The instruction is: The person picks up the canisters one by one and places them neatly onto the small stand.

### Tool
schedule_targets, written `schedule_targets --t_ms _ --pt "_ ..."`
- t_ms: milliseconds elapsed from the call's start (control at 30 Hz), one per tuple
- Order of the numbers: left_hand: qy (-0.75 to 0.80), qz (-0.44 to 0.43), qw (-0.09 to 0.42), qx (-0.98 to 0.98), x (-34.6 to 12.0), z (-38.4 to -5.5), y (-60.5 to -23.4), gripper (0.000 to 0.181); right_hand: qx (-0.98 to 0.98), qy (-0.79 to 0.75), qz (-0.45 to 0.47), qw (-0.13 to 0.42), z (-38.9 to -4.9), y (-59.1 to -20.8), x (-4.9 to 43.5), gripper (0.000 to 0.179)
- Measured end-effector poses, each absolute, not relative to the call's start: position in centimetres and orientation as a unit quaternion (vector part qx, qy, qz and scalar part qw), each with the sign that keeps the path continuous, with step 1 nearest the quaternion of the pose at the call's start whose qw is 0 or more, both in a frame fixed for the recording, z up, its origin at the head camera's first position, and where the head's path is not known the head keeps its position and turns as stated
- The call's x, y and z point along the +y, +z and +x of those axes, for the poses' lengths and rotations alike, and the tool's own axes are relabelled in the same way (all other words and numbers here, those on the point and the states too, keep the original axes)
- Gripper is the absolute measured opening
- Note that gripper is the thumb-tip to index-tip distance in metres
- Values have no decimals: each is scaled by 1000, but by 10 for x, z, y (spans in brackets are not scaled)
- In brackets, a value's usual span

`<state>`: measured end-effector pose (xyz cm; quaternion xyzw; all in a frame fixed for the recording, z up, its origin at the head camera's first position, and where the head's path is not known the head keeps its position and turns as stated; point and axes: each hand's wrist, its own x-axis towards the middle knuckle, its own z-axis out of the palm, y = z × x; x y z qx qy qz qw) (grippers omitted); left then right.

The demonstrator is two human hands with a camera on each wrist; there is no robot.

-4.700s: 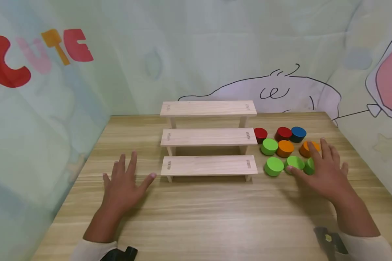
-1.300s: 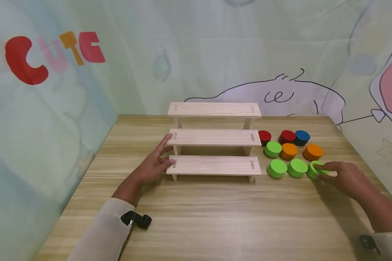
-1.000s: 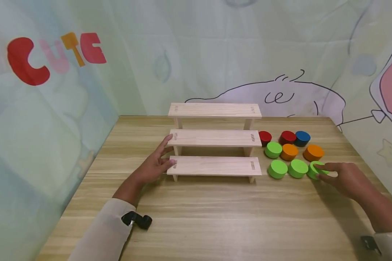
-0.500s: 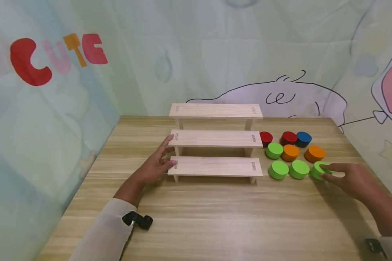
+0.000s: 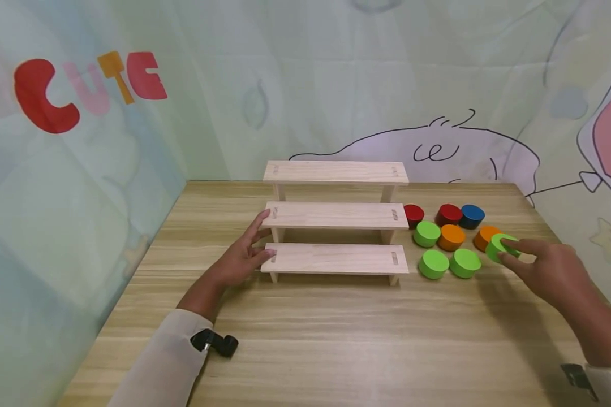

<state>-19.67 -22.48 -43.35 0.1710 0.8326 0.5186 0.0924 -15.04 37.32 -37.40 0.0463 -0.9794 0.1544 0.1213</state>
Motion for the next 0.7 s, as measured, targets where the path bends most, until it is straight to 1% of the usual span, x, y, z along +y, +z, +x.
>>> schedule_targets --t_ms 267,433,567,700 --pt "524 181 88 827 -224 -196 -433 94 -966 158 19 204 -148 -361 348 43" --pt "522 181 88 829 -224 -196 -433 94 -945 172 46 273 -152 -361 337 42" --pt "523 177 90 829 -225 -196 -433 94 -929 183 73 313 -158 -358 329 43" --pt "525 177 92 828 -226 -196 -433 94 -915 189 103 341 -165 -353 318 42"
